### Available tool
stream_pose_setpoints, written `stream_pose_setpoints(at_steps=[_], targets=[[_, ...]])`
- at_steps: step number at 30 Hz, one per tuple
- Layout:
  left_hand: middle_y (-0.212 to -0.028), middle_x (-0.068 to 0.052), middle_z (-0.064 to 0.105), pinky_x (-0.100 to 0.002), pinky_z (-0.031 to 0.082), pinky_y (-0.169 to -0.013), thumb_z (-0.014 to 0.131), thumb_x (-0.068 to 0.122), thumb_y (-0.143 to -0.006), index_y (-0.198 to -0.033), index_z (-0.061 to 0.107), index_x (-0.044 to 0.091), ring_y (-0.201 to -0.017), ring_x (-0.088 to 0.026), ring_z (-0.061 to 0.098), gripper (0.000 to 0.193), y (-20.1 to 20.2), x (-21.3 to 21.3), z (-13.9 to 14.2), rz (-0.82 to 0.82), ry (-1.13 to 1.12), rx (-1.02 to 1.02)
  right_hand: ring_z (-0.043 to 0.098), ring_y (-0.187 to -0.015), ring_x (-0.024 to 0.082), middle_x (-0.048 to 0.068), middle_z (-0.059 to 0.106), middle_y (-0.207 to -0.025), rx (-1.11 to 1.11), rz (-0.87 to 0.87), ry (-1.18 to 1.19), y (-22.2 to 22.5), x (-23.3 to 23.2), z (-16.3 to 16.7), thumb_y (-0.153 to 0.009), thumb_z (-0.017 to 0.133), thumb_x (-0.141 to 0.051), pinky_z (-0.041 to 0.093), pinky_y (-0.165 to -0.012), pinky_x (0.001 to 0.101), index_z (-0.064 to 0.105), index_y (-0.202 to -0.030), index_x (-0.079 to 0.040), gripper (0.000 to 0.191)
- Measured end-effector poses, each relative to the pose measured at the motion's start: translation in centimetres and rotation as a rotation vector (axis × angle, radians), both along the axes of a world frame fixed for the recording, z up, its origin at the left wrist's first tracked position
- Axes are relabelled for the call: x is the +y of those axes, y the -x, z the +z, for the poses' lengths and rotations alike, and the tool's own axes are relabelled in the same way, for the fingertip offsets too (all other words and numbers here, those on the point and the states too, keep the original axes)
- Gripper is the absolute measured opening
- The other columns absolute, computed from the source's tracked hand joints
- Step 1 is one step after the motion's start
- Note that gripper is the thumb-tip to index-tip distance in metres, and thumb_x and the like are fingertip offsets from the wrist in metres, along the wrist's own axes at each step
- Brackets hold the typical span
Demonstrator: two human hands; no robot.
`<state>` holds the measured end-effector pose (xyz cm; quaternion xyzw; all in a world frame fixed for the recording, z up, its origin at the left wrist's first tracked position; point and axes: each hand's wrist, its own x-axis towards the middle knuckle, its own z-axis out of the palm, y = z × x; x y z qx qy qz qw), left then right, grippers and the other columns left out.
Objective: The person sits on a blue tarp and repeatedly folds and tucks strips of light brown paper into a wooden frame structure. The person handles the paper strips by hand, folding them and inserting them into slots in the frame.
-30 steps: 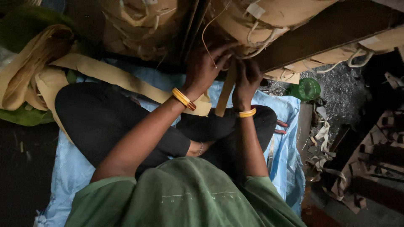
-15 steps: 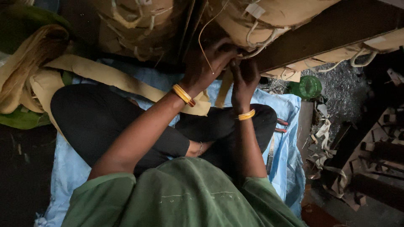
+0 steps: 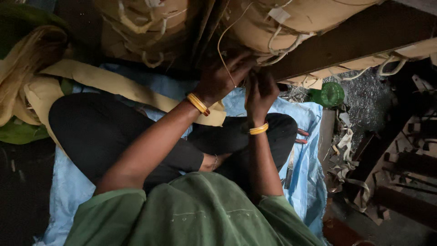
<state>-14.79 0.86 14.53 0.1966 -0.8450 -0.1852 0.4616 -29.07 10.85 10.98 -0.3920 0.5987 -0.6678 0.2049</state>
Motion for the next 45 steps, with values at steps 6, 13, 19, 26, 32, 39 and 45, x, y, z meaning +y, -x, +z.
stream_pose_setpoints(at_steps=[6,13,19,26,32,39,45], targets=[[-0.131,-0.009,0.065,-0.040,0.056,-0.101,0.072,0.010,-0.099,-0.140,0.066,0.014,-0.120,-0.028,0.066,0.042,1.6,-0.4,-1.3,-0.034,-0.095,0.035,0.066,-0.104,0.014,0.010,0.072,-0.112,0.025,-0.018,-0.045,1.3,0.5,-1.1,-0.096,0.059,0.008,0.054,-0.095,0.0280,0.063,-0.119,0.010,0.022],[-0.132,-0.006,0.066,-0.039,0.057,-0.101,0.067,0.013,-0.100,-0.135,0.069,0.015,-0.116,-0.027,0.068,0.036,1.1,-0.9,-2.6,0.015,0.181,-0.062,0.065,-0.103,0.012,0.010,0.073,-0.110,0.057,0.020,-0.014,1.7,0.4,-1.4,-0.096,0.059,0.008,0.053,-0.094,0.0270,0.065,-0.114,0.011,0.019],[-0.128,-0.002,0.068,-0.042,0.056,-0.083,0.067,0.020,-0.100,-0.128,0.073,0.014,-0.098,-0.022,0.067,0.029,-0.1,-1.4,-2.7,0.099,0.457,-0.200,0.062,-0.090,0.010,0.007,0.071,-0.096,0.145,-0.076,-0.056,-0.6,0.4,0.6,-0.095,0.061,0.003,0.052,-0.080,0.0268,0.065,-0.105,0.009,0.013],[-0.146,-0.002,0.064,-0.036,0.054,-0.107,0.065,0.022,-0.100,-0.143,0.064,0.009,-0.128,-0.018,0.068,0.045,-1.3,-1.7,-3.0,0.084,0.657,-0.303,0.048,-0.079,0.007,0.004,0.057,-0.083,0.122,-0.145,-0.066,-2.1,-0.5,2.0,-0.106,0.067,-0.005,0.042,-0.071,0.0244,0.058,-0.093,0.007,0.020],[-0.134,-0.008,0.064,-0.041,0.052,-0.104,0.067,0.015,-0.102,-0.143,0.066,0.011,-0.119,-0.029,0.066,0.041,-1.6,-1.5,-1.2,-0.094,0.081,-0.084,0.055,-0.085,0.007,0.001,0.064,-0.092,0.011,-0.081,0.059,-2.7,-0.8,2.2,-0.104,0.062,-0.002,0.048,-0.074,0.0232,0.060,-0.100,0.007,0.010],[-0.126,-0.005,0.069,-0.036,0.058,-0.087,0.068,0.014,-0.097,-0.123,0.068,0.009,-0.105,-0.024,0.069,0.026,-0.2,-1.3,1.9,-0.025,0.245,-0.205,0.054,-0.087,0.007,0.002,0.063,-0.094,0.141,-0.091,-0.006,-1.9,0.1,2.0,-0.104,0.063,0.002,0.048,-0.076,0.0237,0.061,-0.103,0.009,0.007],[-0.115,-0.006,0.065,-0.038,0.058,-0.077,0.066,0.021,-0.097,-0.115,0.067,0.009,-0.093,-0.024,0.071,0.022,0.3,-1.4,2.5,0.041,0.339,-0.262,0.062,-0.091,0.010,0.009,0.069,-0.099,0.268,-0.057,-0.072,-2.2,1.3,2.4,-0.096,0.065,0.006,0.052,-0.079,0.0262,0.061,-0.111,0.010,0.016]])
